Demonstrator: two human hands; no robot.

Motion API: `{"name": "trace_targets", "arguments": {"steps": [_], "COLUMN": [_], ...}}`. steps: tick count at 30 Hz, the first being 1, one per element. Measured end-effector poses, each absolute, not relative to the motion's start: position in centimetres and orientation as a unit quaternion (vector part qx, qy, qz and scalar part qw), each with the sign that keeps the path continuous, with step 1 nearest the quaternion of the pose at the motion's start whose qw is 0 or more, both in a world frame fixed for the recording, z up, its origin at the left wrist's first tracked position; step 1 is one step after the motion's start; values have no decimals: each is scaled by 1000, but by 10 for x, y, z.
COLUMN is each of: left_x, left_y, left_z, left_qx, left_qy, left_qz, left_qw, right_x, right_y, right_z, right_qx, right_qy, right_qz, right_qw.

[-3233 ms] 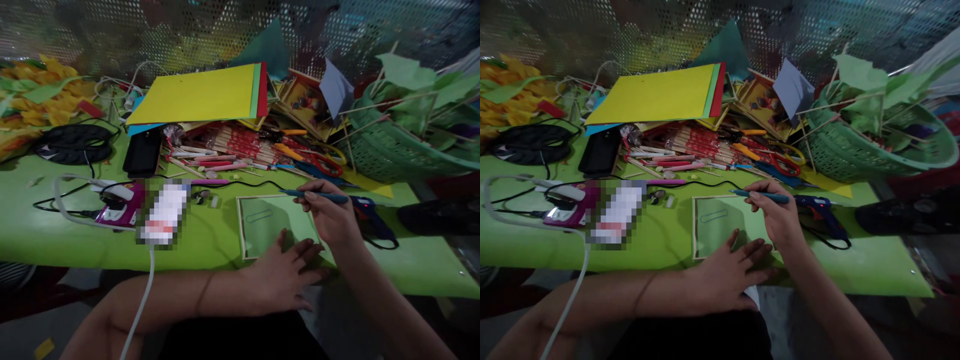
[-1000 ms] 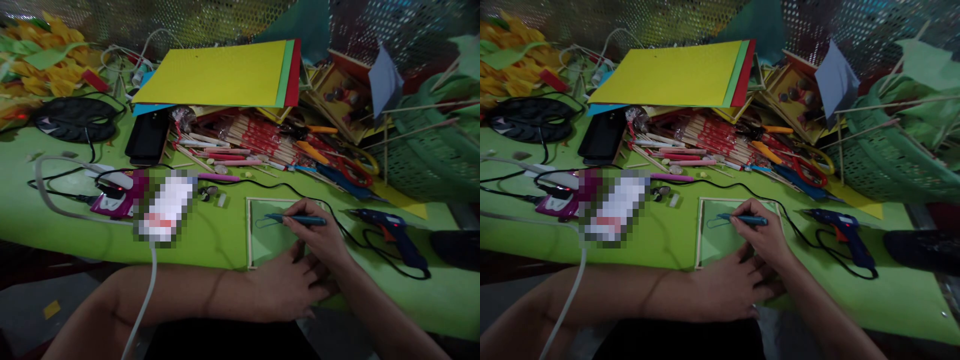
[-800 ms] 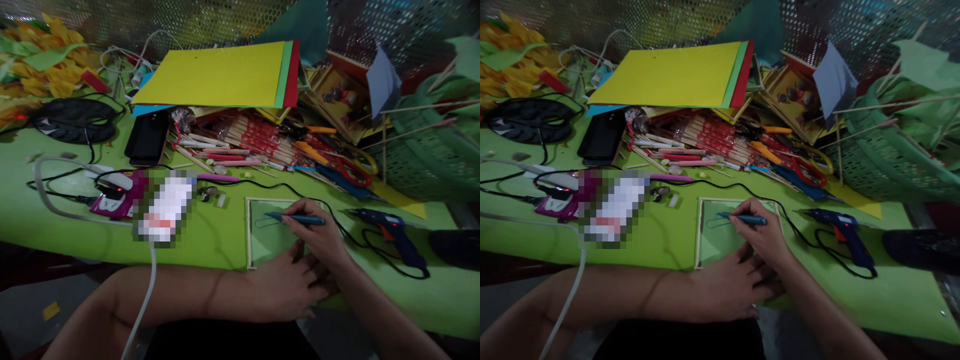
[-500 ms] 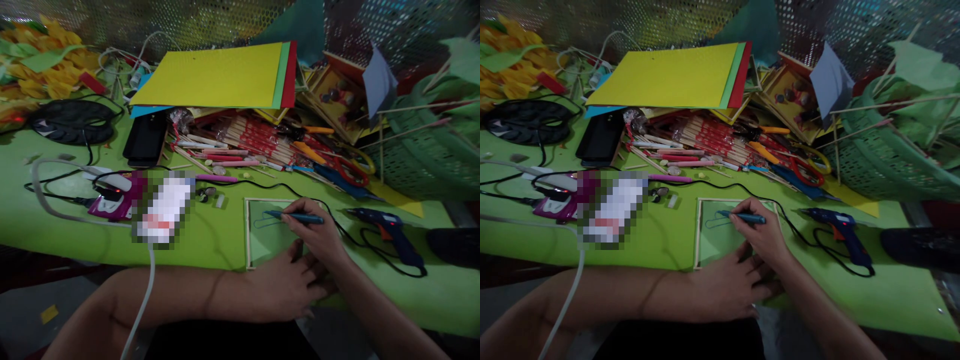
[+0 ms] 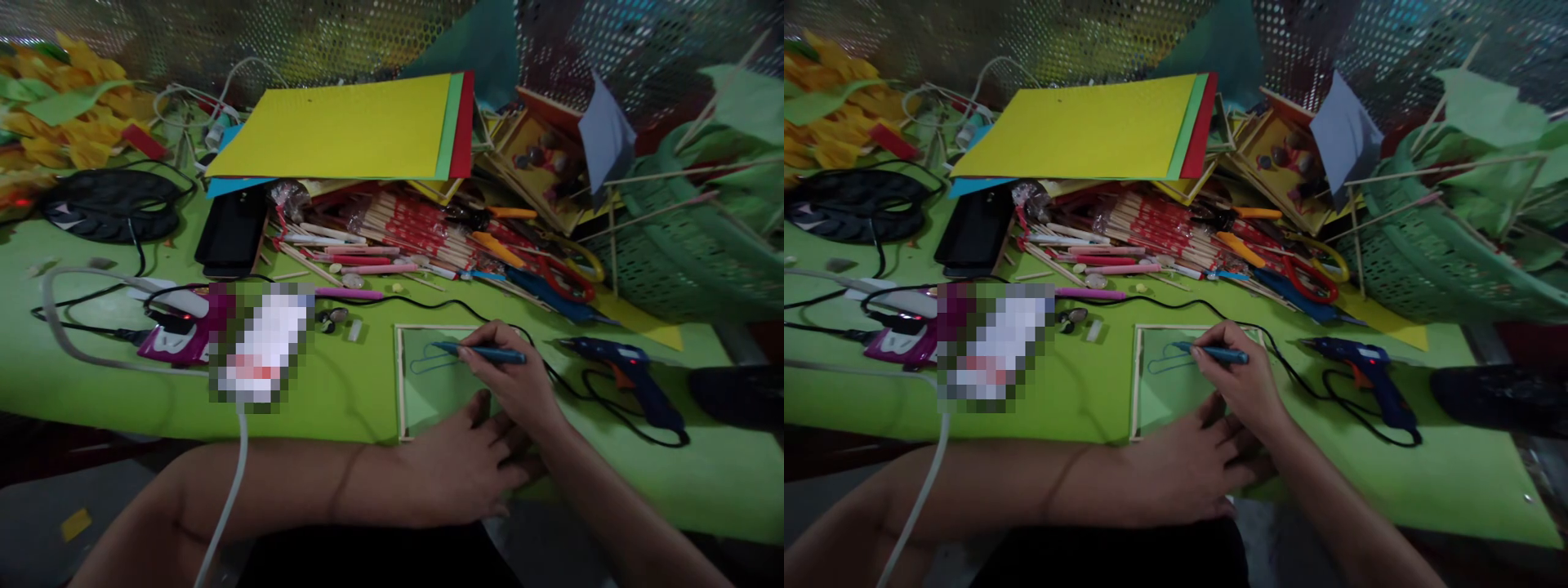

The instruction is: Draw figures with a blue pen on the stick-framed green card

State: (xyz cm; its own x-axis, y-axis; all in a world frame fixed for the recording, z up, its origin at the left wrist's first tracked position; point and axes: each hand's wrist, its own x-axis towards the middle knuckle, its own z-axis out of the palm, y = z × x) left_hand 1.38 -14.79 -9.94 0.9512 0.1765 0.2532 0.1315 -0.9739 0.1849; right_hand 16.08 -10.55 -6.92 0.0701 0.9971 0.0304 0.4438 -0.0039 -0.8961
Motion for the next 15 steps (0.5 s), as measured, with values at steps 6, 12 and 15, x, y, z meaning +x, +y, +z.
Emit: {"name": "trace_targets", "arguments": {"steps": [6,12,15], "left_x": [13,13,14], "left_y": [-147,-147,-147], "left_z": [-97,-98,-99], "left_qx": [984,986,985], "left_qy": [83,79,79], "left_qz": [133,127,129], "left_qw": [83,80,85], "right_x": [162,162,161], "right_y": [-106,-108,-108], "right_z": [-71,-71,-69], "right_qx": [-616,-627,-633], "right_qy": [-582,-566,-561], "right_qz": [350,351,349], "right_qw": [400,405,404]}}
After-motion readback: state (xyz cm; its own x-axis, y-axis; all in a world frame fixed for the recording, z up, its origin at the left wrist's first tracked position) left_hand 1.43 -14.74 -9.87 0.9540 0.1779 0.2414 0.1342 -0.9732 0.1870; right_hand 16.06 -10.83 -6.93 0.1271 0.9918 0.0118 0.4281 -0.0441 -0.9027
